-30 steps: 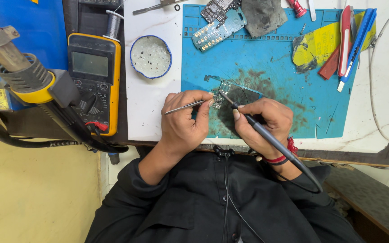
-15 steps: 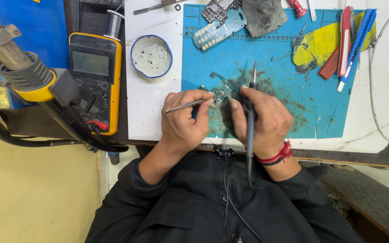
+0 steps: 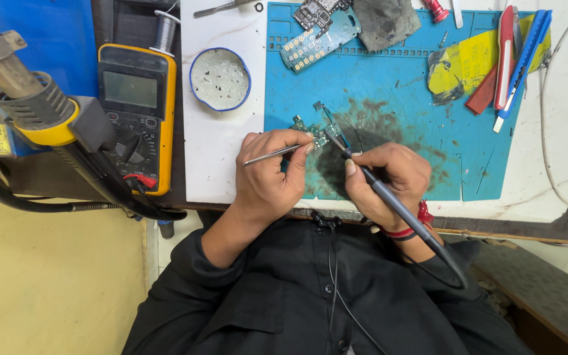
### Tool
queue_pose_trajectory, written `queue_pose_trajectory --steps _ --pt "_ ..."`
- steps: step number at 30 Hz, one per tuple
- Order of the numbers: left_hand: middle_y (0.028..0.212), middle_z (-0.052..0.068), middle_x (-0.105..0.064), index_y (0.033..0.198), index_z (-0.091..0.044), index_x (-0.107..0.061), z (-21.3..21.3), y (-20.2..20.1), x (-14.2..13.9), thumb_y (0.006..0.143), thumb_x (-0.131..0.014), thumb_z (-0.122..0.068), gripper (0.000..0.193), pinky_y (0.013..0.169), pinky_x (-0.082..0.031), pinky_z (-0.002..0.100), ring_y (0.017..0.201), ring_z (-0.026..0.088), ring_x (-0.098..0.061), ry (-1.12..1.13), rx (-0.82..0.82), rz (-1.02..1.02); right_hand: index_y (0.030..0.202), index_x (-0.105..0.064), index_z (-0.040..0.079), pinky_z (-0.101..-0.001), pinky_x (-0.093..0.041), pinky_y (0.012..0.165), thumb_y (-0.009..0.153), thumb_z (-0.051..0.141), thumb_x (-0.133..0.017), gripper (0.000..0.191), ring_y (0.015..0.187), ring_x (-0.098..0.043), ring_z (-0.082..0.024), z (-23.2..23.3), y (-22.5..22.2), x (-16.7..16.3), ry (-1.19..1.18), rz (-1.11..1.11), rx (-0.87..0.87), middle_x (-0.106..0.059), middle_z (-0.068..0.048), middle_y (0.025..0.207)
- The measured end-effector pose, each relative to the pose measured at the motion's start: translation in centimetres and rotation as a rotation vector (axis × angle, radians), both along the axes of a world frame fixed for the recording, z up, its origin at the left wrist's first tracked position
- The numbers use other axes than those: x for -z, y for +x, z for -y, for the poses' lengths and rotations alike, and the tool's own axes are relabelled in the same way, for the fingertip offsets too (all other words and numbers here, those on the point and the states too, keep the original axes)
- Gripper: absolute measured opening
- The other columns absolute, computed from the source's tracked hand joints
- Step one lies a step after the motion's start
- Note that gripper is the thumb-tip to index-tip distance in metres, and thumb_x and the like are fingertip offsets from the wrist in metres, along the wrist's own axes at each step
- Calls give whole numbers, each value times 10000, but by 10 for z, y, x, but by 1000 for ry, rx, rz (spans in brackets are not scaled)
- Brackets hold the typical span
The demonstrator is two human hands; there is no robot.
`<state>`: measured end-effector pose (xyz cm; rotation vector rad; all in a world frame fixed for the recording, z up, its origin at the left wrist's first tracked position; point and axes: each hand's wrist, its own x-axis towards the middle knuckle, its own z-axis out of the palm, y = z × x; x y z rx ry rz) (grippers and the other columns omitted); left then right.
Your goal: The person uses a soldering iron and tweezers to solder components on a small green circuit board. They repeatedly heat solder joints and adjust tiny parts while the board rests on a blue work mat.
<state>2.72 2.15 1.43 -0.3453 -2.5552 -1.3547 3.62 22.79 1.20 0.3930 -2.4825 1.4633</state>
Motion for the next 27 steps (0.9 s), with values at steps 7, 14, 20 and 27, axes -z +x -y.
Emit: queue_pose_trajectory --steps 7,14,20,27 --pt "961 29 -743 1035 -92 -679 -1 -1 1 955 -732 -72 98 774 -443 362 797 221 -680 -3 3 15 898 -680 24 -300 -431 607 819 4 -791 139 623 -590 -162 0 -3 -3 11 5 -38 -662 -58 778" --pt "972 32 -742 1038 -91 -675 0 -1 2 957 -730 -70 101 783 -444 360 815 228 -685 -4 1 12 911 -688 26 -299 -434 611 817 1 -793 143 626 -592 -164 1 -3 -3 23 7 -45 -664 -58 779" --pt "960 33 -739 1036 -91 -676 0 -1 2 953 -734 -70 103 778 -446 362 811 231 -683 -6 -4 23 906 -688 25 -299 -432 606 811 -2 -792 144 618 -593 -165 1 -4 -2 17 6 -44 -663 -58 772" --pt "966 33 -738 1039 -94 -674 -1 -1 1 950 -734 -65 112 780 -447 364 815 233 -683 -5 -2 8 905 -688 28 -298 -432 605 814 -3 -790 140 620 -593 -165 1 -4 -3 17 11 -41 -668 -59 777"
